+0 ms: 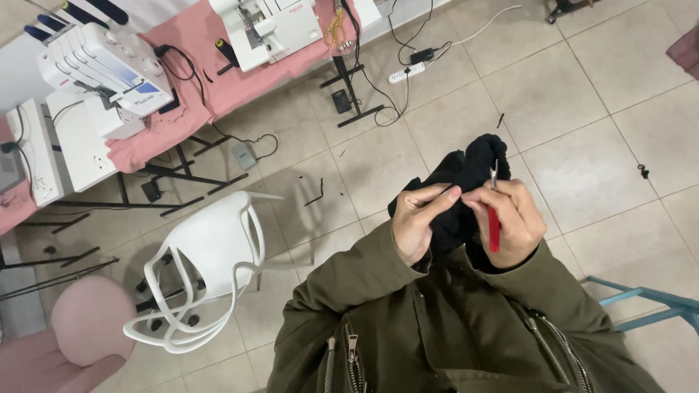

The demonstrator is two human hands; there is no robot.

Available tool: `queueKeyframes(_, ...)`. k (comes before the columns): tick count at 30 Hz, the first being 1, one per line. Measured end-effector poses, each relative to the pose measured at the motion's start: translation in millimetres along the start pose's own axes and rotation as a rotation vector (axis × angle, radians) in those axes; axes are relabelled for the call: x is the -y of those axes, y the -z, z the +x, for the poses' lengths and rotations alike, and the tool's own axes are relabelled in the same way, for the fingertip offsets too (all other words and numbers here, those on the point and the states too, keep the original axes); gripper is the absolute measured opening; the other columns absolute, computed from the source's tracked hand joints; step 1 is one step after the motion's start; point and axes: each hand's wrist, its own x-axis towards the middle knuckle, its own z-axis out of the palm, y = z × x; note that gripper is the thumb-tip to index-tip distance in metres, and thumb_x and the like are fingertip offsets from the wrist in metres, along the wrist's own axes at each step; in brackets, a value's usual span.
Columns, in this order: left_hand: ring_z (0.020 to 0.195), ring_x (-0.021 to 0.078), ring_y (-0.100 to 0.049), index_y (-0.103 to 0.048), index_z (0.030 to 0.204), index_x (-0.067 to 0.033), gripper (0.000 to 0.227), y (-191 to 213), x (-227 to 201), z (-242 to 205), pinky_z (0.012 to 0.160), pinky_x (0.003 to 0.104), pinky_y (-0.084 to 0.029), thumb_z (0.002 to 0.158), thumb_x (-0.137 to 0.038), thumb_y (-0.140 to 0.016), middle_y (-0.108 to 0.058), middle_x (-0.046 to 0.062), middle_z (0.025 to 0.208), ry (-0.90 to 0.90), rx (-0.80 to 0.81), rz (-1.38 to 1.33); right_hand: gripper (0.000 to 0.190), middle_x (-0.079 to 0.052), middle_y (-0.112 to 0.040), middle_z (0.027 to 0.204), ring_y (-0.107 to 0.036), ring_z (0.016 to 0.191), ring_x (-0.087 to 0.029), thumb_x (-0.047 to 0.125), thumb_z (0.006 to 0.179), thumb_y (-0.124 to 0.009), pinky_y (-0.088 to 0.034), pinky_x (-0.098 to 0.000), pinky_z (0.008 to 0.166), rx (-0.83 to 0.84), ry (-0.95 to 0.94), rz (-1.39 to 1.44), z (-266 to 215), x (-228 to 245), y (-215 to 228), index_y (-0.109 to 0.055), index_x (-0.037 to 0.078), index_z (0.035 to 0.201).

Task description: Inspecting the seams and folding several pairs of black fabric leggings in a workshop environment.

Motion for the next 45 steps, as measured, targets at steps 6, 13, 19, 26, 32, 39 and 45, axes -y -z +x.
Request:
queueKeyframes(6, 0.099, 0.0093, -0.063, -0.075, 0.113, 0.0055, 0.018, 0, -2, -2, 0.095, 0.027, -0.048, 0.103, -0.008, -0.068, -0.074, 0.005, 0.105, 0.016, 0.004, -0.009, 0.025, -0.011, -0.061, 0.1, -0.064, 0.086, -0.024, -0.006, 0.084, -0.086, -0.052, -0.0339, 0.074, -0.011, 0.052, 0.026, -7, -6, 1, -0.071, 0.001, 0.103)
queueKeyframes(13, 0.1, 0.0093, -0.064, -0.075, 0.114, 0.0057, 0.019, -2, -6, -4, 0.095, 0.027, -0.048, 0.104, -0.009, -0.068, -0.074, 0.006, 0.105, 0.019, 0.017, -0.013, 0.031, -0.012, -0.061, 0.103, -0.065, 0.089, -0.023, 0.0, 0.084, -0.089, -0.053, -0.032, 0.073, -0.049, 0.042, 0.078, -1, -2, 4, -0.071, 0.002, 0.109)
queueKeyframes(19, 0.1, 0.0092, -0.062, -0.075, 0.113, 0.0068, 0.019, -1, 2, -6, 0.096, 0.028, -0.047, 0.106, -0.009, -0.067, -0.073, 0.005, 0.104, 0.033, 0.022, 0.012, 0.027, -0.011, -0.062, 0.102, -0.065, 0.088, -0.023, -0.006, 0.086, -0.087, -0.052, -0.0326, 0.071, -0.047, 0.035, 0.013, -8, -1, 2, -0.072, 0.003, 0.107)
queueKeyframes(26, 0.096, 0.0104, -0.065, -0.075, 0.11, 0.0059, 0.018, 5, 11, 6, 0.089, 0.028, -0.049, 0.105, -0.009, -0.067, -0.073, 0.005, 0.103, 0.105, 0.011, -0.137, 0.026, -0.011, -0.063, 0.104, -0.067, 0.092, -0.026, -0.006, 0.086, -0.083, -0.055, -0.0351, 0.077, -0.03, 0.041, -0.003, -10, -7, 3, -0.071, 0.004, 0.106)
queueKeyframes(32, 0.098, 0.0121, -0.068, -0.075, 0.113, 0.0042, 0.019, -3, 12, 7, 0.092, 0.028, -0.052, 0.105, -0.01, -0.066, -0.075, 0.008, 0.105, 0.12, 0.01, -0.125, 0.029, -0.01, -0.064, 0.101, -0.066, 0.086, -0.021, 0.0, 0.084, -0.086, -0.053, -0.0328, 0.071, -0.034, -0.023, -0.052, -8, -6, 14, -0.075, 0.003, 0.11)
queueKeyframes(39, 0.097, 0.0118, -0.067, -0.075, 0.115, 0.0051, 0.02, -9, 26, 1, 0.09, 0.029, -0.051, 0.105, -0.011, -0.067, -0.075, 0.008, 0.106, 0.152, 0.009, -0.161, 0.021, -0.01, -0.065, 0.107, -0.068, 0.092, -0.023, -0.005, 0.093, -0.082, -0.055, -0.033, 0.075, 0.002, -0.048, -0.078, -27, -11, 17, -0.07, 0.002, 0.11)
queueKeyframes(45, 0.096, 0.0098, -0.066, -0.075, 0.111, 0.0036, 0.017, -22, 27, -7, 0.089, 0.028, -0.05, 0.103, -0.009, -0.068, -0.073, 0.004, 0.104, 0.192, -0.017, -0.171, 0.026, -0.014, -0.063, 0.107, -0.067, 0.094, -0.029, -0.008, 0.089, -0.081, -0.054, -0.036, 0.075, 0.018, -0.002, -0.081, -30, -18, 29, -0.067, 0.001, 0.109)
